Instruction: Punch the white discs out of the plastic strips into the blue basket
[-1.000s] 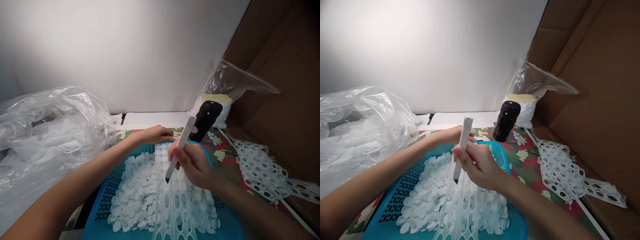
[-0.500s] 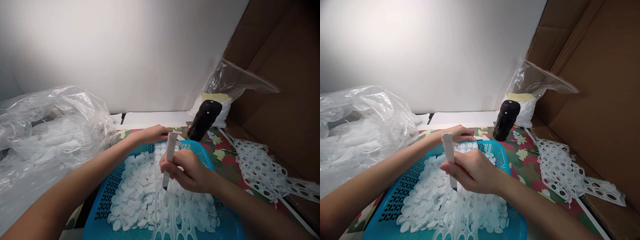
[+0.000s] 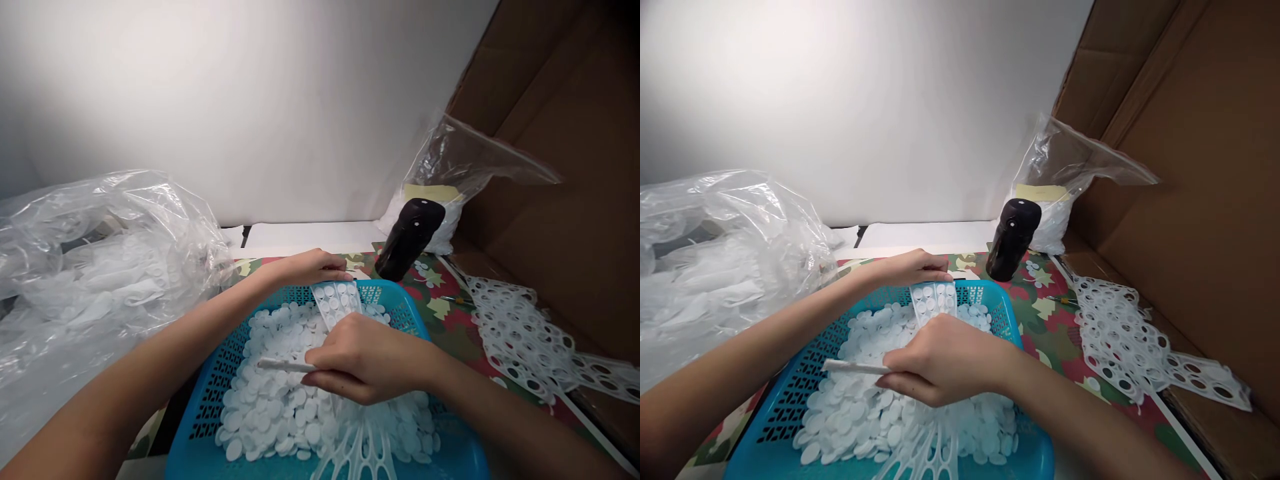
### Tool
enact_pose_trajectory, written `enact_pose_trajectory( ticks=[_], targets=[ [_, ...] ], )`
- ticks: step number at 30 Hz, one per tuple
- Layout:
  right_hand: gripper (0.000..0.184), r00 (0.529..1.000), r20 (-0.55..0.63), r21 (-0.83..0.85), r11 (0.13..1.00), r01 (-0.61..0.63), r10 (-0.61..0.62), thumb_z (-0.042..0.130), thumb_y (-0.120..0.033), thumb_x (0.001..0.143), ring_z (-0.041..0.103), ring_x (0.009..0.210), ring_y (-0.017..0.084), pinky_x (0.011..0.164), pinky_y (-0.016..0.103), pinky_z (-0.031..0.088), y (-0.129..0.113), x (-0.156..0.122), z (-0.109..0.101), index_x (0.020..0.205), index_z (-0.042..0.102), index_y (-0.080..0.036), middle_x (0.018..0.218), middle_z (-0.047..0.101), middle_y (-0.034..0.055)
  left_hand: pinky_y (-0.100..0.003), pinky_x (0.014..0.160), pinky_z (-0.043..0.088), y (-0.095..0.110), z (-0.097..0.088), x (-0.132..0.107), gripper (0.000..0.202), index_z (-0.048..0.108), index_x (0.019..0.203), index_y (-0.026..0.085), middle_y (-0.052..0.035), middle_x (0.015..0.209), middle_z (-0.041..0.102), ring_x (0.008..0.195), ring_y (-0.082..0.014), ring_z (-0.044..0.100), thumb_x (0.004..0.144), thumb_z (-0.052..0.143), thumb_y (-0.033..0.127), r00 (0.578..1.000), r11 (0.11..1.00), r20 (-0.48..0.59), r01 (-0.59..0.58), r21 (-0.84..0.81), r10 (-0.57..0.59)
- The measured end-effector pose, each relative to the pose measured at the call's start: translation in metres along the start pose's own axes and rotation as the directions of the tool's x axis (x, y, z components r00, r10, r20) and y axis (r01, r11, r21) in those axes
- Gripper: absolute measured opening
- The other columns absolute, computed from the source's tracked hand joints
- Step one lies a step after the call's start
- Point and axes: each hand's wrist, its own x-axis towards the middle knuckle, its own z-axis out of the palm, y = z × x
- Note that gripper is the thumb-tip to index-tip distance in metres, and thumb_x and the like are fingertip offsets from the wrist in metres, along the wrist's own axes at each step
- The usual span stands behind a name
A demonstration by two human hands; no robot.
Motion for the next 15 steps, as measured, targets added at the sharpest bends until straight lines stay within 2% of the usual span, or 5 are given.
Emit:
enact_pose_trajectory(
  ticks=[3, 5, 10, 12, 15],
  targets=[
    [0.029, 0.996, -0.088, 0.142, 0.99, -0.008, 0.021, 0.034, -0.033, 0.088, 0.031, 0.045, 0.006, 0.048, 0.021, 0.025, 0.0, -0.001, -0.002, 0.067, 0.045, -0.017, 0.05, 0.037, -0.0051, -0.02, 0.051, 0.03, -0.001, 0.0, 0.0, 0.031, 0.044, 0.066, 0.017, 0.0025, 0.059, 0.041, 0.054, -0.0072, 0.035, 0.082, 0.039, 0.043, 1.0, 1.0, 0.003, 0.001, -0.005, -0.001],
    [0.029, 0.962, -0.255, 0.296, 0.955, -0.015, 0.094, 0.033, -0.032, 0.089, 0.036, 0.048, 0.006, 0.049, 0.02, 0.028, 0.001, -0.001, -0.004, 0.069, 0.046, -0.017, 0.053, 0.039, -0.0043, -0.02, 0.05, 0.03, -0.003, 0.001, 0.001, 0.031, 0.044, 0.066, 0.016, 0.0025, 0.058, 0.041, 0.054, -0.0071, 0.034, 0.082, 0.038, 0.042, 1.0, 1.0, 0.013, -0.004, 0.0, 0.004],
    [0.03, 0.727, -0.611, 0.453, 0.891, -0.003, 0.313, 0.03, -0.029, 0.091, 0.035, 0.044, 0.005, 0.043, 0.019, 0.029, 0.003, -0.004, -0.008, 0.07, 0.048, -0.017, 0.056, 0.039, -0.004, -0.02, 0.049, 0.029, -0.01, 0.004, 0.003, 0.032, 0.046, 0.067, 0.016, 0.0025, 0.06, 0.041, 0.054, -0.0067, 0.033, 0.082, 0.037, 0.042, 1.0, 1.0, -0.013, -0.026, 0.018, 0.026],
    [0.03, 0.725, -0.613, 0.454, 0.891, -0.004, 0.315, 0.031, -0.029, 0.09, 0.033, 0.044, 0.005, 0.043, 0.019, 0.029, 0.003, -0.004, -0.009, 0.068, 0.047, -0.017, 0.055, 0.037, -0.0046, -0.02, 0.05, 0.029, -0.012, 0.004, 0.004, 0.032, 0.048, 0.069, 0.015, 0.0022, 0.06, 0.042, 0.055, -0.0067, 0.034, 0.082, 0.037, 0.042, 0.999, 1.0, -0.022, -0.026, 0.016, 0.026],
    [0.029, 0.797, -0.549, 0.408, 0.913, -0.008, 0.253, 0.033, -0.03, 0.089, 0.035, 0.047, 0.006, 0.045, 0.019, 0.03, 0.003, -0.004, -0.008, 0.067, 0.046, -0.016, 0.055, 0.039, -0.004, -0.021, 0.051, 0.03, -0.015, 0.005, 0.005, 0.03, 0.052, 0.074, 0.016, 0.0023, 0.062, 0.047, 0.054, -0.0066, 0.036, 0.081, 0.039, 0.042, 1.0, 1.0, 0.0, -0.023, 0.019, 0.023]
  ],
)
